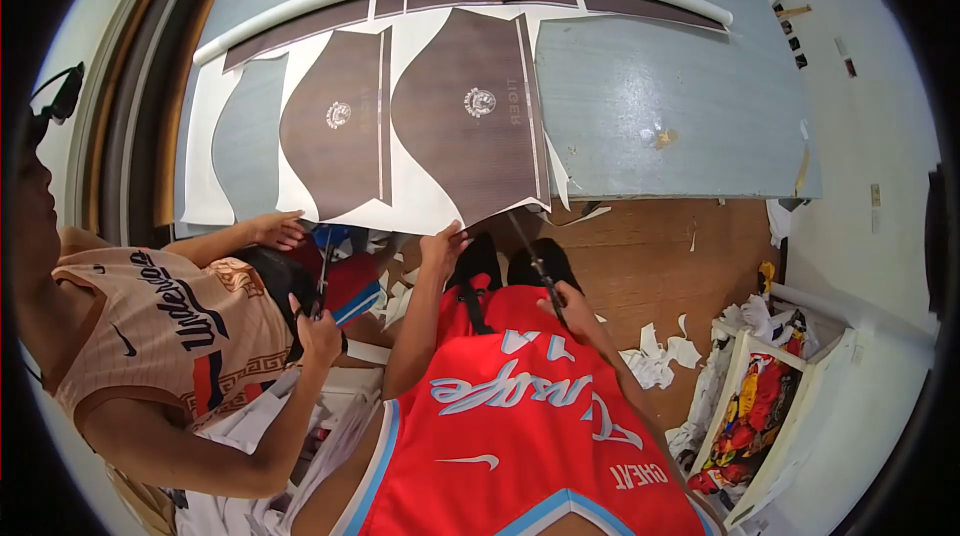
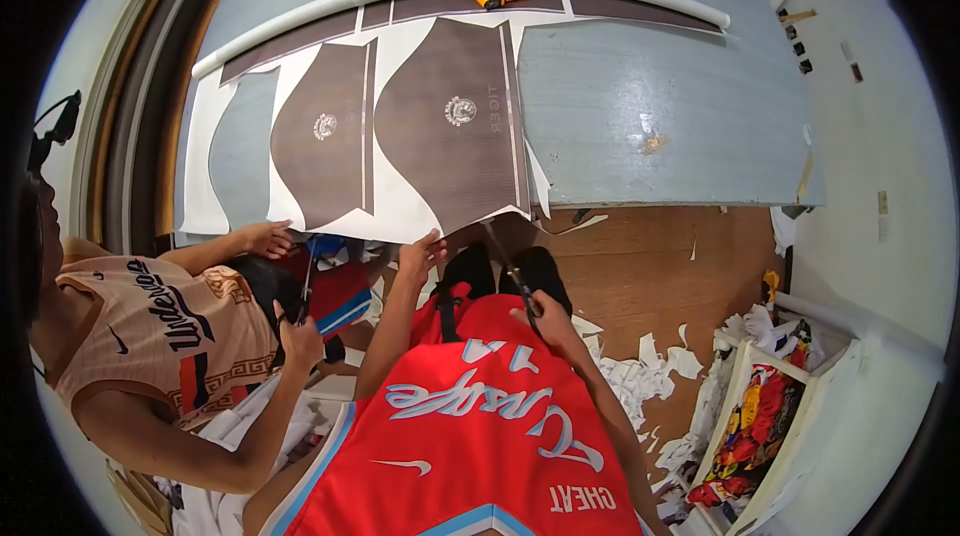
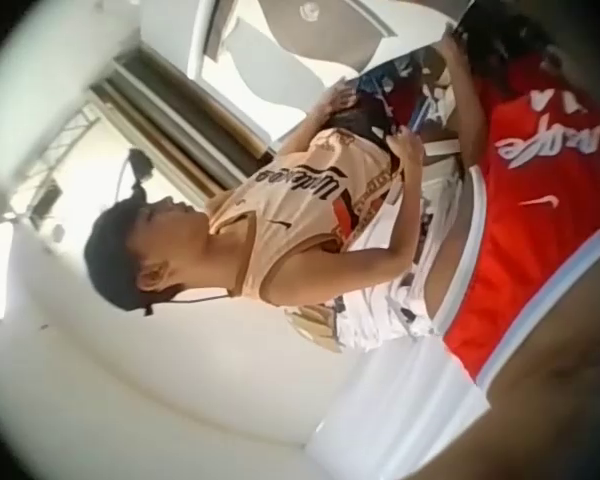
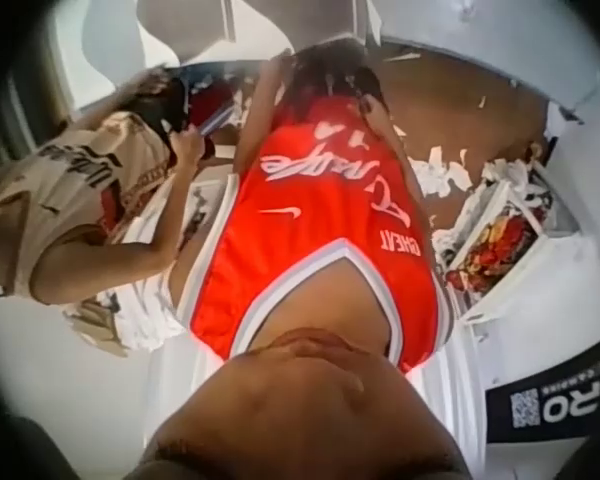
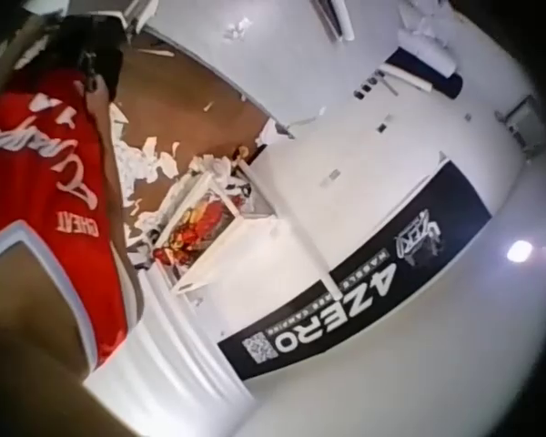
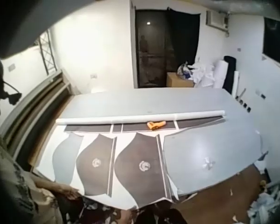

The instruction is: Cutting out clothing patterns from a large sheet of printed fabric on a work table using scissors.

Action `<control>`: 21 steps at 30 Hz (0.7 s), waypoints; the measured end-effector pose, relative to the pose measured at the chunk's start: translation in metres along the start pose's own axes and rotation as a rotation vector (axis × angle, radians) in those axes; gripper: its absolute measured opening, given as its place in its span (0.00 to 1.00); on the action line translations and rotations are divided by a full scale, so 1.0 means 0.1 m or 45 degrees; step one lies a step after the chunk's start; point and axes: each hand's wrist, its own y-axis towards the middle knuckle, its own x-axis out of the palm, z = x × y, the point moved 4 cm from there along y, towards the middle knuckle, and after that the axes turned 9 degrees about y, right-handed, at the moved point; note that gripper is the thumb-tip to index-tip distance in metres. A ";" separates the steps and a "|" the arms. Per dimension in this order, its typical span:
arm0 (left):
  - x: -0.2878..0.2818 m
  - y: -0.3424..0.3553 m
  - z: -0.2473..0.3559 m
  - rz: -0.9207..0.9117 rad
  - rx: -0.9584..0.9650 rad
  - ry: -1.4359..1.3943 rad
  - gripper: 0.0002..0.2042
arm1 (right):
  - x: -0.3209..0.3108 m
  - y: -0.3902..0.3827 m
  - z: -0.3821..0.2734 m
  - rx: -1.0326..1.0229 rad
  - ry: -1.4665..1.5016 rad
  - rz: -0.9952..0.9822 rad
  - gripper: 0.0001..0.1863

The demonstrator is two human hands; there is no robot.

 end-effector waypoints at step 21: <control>-0.09 -0.15 0.08 -0.118 0.071 0.022 0.11 | 1.23 0.49 -0.06 0.109 0.451 -0.294 0.23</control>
